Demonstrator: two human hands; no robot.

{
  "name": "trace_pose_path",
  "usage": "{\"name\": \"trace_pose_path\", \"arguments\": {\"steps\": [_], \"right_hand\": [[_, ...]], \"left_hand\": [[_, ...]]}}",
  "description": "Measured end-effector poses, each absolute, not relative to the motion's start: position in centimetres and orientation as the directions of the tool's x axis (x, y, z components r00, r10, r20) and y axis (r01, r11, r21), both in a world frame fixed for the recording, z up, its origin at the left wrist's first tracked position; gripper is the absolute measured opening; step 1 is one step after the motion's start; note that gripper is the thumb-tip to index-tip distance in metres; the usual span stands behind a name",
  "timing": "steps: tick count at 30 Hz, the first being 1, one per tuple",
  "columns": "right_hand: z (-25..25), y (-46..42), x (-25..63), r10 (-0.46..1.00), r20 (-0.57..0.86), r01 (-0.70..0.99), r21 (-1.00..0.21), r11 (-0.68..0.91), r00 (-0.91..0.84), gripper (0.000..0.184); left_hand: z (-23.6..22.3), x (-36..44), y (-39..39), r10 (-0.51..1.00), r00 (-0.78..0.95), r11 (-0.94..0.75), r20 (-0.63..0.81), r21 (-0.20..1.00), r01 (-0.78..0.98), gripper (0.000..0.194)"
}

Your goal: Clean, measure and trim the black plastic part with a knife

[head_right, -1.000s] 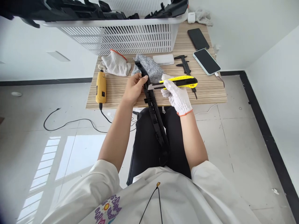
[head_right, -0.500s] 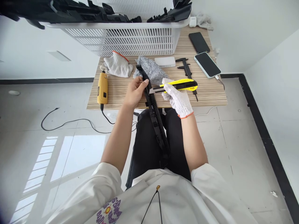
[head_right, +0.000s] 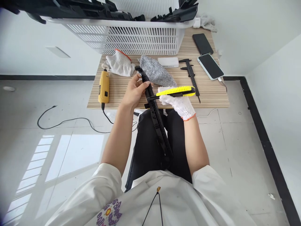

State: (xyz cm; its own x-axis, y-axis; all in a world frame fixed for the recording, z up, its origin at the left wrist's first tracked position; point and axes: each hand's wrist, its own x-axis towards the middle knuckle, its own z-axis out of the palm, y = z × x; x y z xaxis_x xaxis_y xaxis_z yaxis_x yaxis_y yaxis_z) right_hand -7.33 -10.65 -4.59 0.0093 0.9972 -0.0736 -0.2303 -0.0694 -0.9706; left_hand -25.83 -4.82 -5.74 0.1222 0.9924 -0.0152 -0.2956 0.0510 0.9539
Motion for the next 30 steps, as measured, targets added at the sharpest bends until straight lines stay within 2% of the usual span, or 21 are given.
{"name": "trace_pose_path", "arguments": {"steps": [3, 7, 10, 13, 17, 19, 23, 27, 30], "right_hand": [[-4.5, -10.7, -7.5, 0.996, -0.067, -0.264, -0.963, -0.048, 0.066, 0.027], [-4.5, -10.7, -7.7, 0.997, -0.068, -0.255, -0.964, -0.073, -0.029, 0.027], [-4.4, -10.7, -7.8, 0.999, -0.042, -0.29, -0.956, -0.035, 0.016, 0.024], [-4.3, -10.8, -7.9, 0.997, -0.057, -0.267, -0.961, -0.069, -0.052, 0.026], [-4.4, -10.7, -8.1, 0.996, -0.071, -0.272, -0.961, -0.056, 0.046, 0.028], [-4.5, -10.7, -8.1, 0.996, -0.085, -0.263, -0.961, -0.081, 0.001, 0.029], [-4.5, -10.8, -7.9, 0.996, -0.077, -0.292, -0.954, -0.063, 0.038, 0.028], [-4.3, -11.0, -7.8, 0.995, -0.085, -0.256, -0.962, -0.096, -0.055, 0.027], [-4.4, -10.9, -7.8, 0.997, -0.075, -0.289, -0.955, -0.065, 0.025, 0.026]], "left_hand": [[-5.8, -25.9, -4.7, 0.994, 0.092, 0.081, -0.054, 0.942, -0.326, 0.037], [-5.9, -25.7, -4.7, 0.996, 0.072, 0.074, -0.054, 0.944, -0.32, 0.034], [-6.0, -25.6, -4.7, 0.996, 0.08, 0.05, -0.029, 0.958, -0.282, 0.029], [-6.0, -25.5, -4.8, 0.996, 0.093, 0.025, -0.001, 0.966, -0.256, 0.03], [-5.9, -25.5, -4.8, 0.994, 0.108, 0.02, 0.01, 0.963, -0.27, 0.03], [-6.0, -25.5, -4.8, 0.994, 0.109, 0.007, 0.023, 0.964, -0.265, 0.032], [-6.7, -25.7, -4.3, 0.99, 0.119, -0.041, 0.071, 0.97, -0.24, 0.041], [-7.9, -26.1, -3.4, 0.977, 0.13, -0.146, 0.172, 0.971, -0.189, 0.046], [-8.5, -26.2, -3.0, 0.964, 0.134, -0.212, 0.231, 0.967, -0.144, 0.047]]}}
